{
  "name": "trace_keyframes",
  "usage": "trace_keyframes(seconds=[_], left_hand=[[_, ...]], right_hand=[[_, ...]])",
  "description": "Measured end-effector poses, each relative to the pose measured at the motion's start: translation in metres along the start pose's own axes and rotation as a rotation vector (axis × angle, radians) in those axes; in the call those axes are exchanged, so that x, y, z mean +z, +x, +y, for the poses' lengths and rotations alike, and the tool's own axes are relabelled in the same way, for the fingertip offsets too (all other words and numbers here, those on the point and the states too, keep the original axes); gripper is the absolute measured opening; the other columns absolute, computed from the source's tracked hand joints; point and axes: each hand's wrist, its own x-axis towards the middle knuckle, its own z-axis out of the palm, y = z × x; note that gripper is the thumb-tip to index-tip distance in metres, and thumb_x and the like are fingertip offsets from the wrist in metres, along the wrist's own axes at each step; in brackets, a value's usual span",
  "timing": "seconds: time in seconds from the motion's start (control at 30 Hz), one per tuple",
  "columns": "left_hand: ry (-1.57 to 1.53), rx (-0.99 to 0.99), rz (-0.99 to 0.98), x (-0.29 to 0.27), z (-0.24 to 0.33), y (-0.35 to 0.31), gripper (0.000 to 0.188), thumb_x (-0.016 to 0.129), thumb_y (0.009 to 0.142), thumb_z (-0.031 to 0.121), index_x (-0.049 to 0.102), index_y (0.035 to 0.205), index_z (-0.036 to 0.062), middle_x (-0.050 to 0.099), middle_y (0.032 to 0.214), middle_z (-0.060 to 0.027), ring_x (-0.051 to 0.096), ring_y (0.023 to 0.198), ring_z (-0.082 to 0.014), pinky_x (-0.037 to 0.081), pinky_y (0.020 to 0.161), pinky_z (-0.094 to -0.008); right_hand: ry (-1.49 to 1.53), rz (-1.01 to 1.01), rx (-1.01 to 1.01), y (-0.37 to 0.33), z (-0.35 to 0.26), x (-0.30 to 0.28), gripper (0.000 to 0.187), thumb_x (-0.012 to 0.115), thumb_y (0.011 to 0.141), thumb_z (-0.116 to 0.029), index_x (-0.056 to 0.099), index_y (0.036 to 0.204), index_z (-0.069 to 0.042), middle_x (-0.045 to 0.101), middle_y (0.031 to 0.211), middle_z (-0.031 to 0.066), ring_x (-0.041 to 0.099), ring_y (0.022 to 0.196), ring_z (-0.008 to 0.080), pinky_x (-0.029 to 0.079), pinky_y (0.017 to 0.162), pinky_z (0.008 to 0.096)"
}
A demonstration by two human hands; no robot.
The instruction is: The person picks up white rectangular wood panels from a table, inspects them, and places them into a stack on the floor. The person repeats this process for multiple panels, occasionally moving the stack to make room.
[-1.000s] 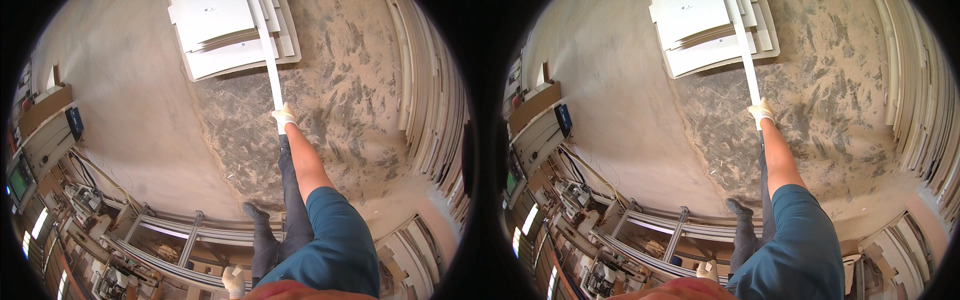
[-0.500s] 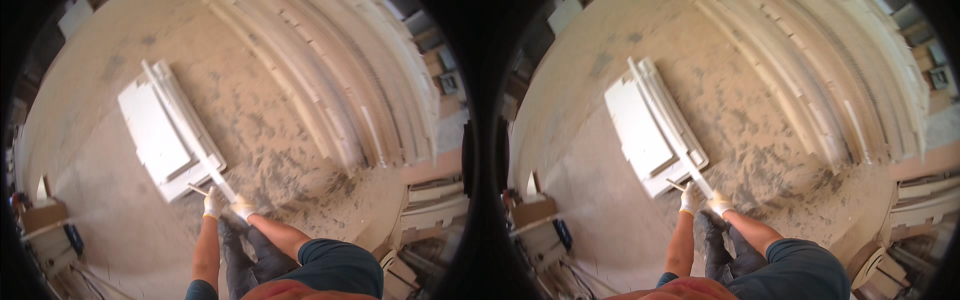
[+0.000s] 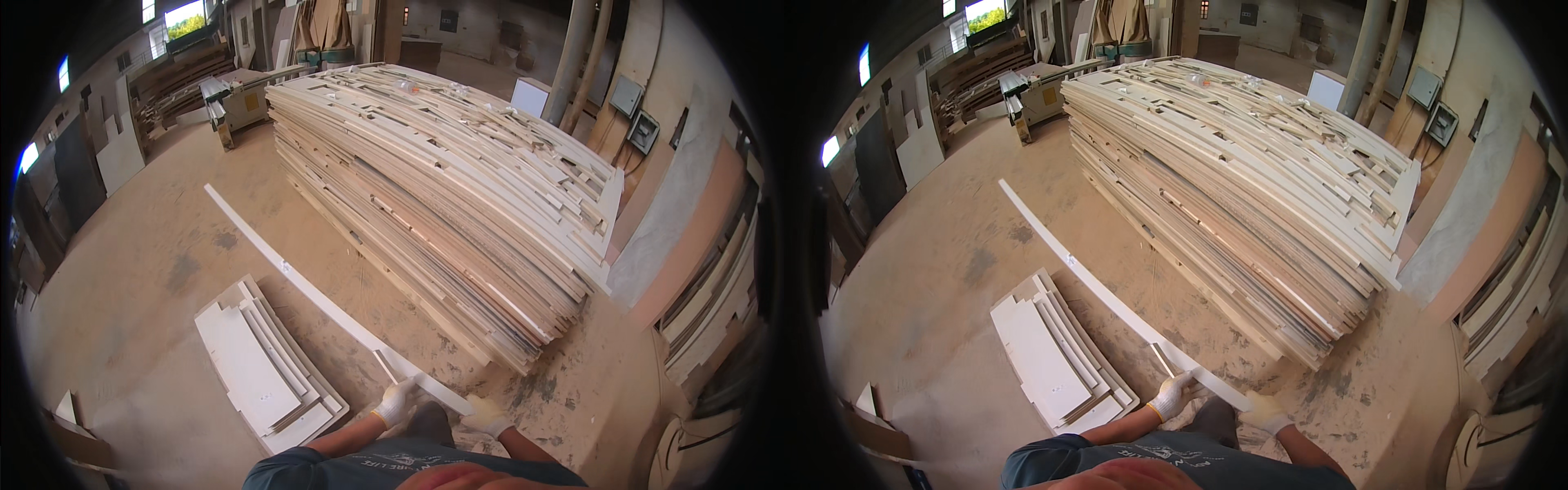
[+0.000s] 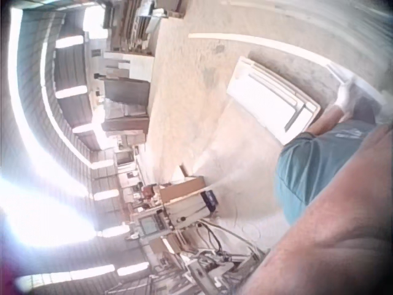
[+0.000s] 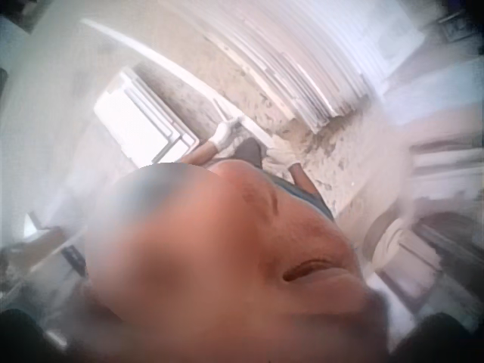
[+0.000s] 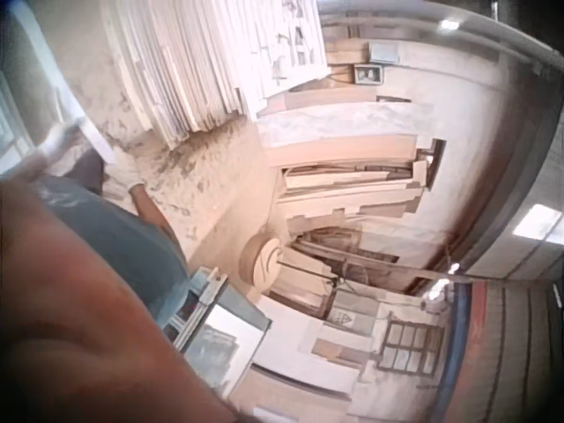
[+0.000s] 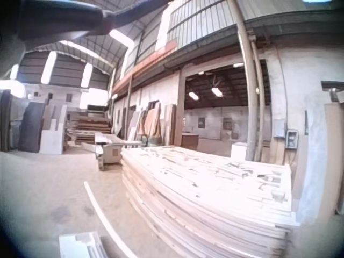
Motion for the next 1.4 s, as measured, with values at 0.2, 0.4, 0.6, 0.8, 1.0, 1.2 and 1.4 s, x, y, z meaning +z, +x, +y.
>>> trace_keyframes(seconds=[0.2,0.4,0.6,0.8,1.0,1.2,1.4], left_hand=[[0.551,0.346,-0.492,0.151,0.121,0.102,0.038,0.064,0.106,0.025,0.060,0.134,0.0000,0.071,0.124,-0.0170,0.072,0.111,-0.0261,0.058,0.096,-0.0414],[0.603,0.331,-0.091,0.176,0.112,0.133,0.041,0.063,0.106,0.030,0.062,0.134,-0.0001,0.073,0.119,-0.0169,0.074,0.106,-0.0270,0.060,0.090,-0.0400],[0.552,0.098,0.449,0.106,0.025,0.057,0.034,0.065,0.103,0.027,0.068,0.118,-0.0034,0.076,0.098,-0.0163,0.077,0.084,-0.0256,0.062,0.072,-0.0361],[0.619,0.149,0.646,0.113,-0.016,-0.018,0.027,0.069,0.100,0.024,0.073,0.095,-0.0021,0.058,0.057,-0.0040,0.053,0.046,-0.0150,0.040,0.043,-0.0315],[1.003,0.152,0.597,0.168,-0.046,-0.065,0.040,0.082,0.087,0.030,0.077,0.112,0.0004,0.070,0.084,-0.0081,0.064,0.081,-0.0129,0.055,0.073,-0.0344],[0.624,0.555,1.045,0.116,-0.193,-0.225,0.094,0.087,0.084,0.036,0.038,0.159,0.0073,0.066,0.136,-0.0231,0.066,0.124,-0.0312,0.054,0.100,-0.0403],[0.407,0.011,1.751,0.091,-0.422,-0.389,0.075,0.066,0.089,0.062,0.058,0.142,0.0086,0.068,0.134,-0.0231,0.064,0.125,-0.0381,0.050,0.105,-0.0454]], right_hand=[[0.239,0.400,-0.156,0.002,0.060,-0.198,0.042,0.080,0.083,-0.036,0.066,0.109,-0.006,0.073,0.091,0.0220,0.073,0.084,0.0392,0.057,0.074,0.0448],[-0.082,0.613,-0.290,0.155,0.162,-0.412,0.053,0.077,0.087,-0.043,0.068,0.122,-0.004,0.072,0.114,0.0271,0.069,0.109,0.0412,0.054,0.093,0.0458],[-0.665,0.287,0.067,0.244,0.140,-0.559,0.070,0.073,0.086,-0.060,0.071,0.127,-0.004,0.068,0.132,0.0242,0.065,0.121,0.0388,0.052,0.104,0.0451],[-0.429,0.313,-1.171,0.194,-0.032,-0.463,0.041,0.068,0.091,-0.040,0.070,0.111,-0.003,0.070,0.109,0.0202,0.067,0.105,0.0397,0.053,0.092,0.0506],[-0.901,0.105,-2.023,0.095,-0.078,-0.200,0.026,0.054,0.097,-0.033,0.067,0.102,-0.010,0.074,0.108,0.0094,0.070,0.112,0.0270,0.047,0.106,0.0597],[-0.620,0.392,-1.712,0.121,-0.083,-0.260,0.022,0.059,0.101,-0.018,0.068,0.082,-0.011,0.069,0.068,0.0079,0.067,0.060,0.0237,0.057,0.053,0.0403],[-0.604,0.679,-1.411,0.169,-0.230,-0.333,0.023,0.061,0.098,-0.027,0.069,0.111,-0.009,0.073,0.102,0.0158,0.072,0.094,0.0288,0.059,0.080,0.0432]])
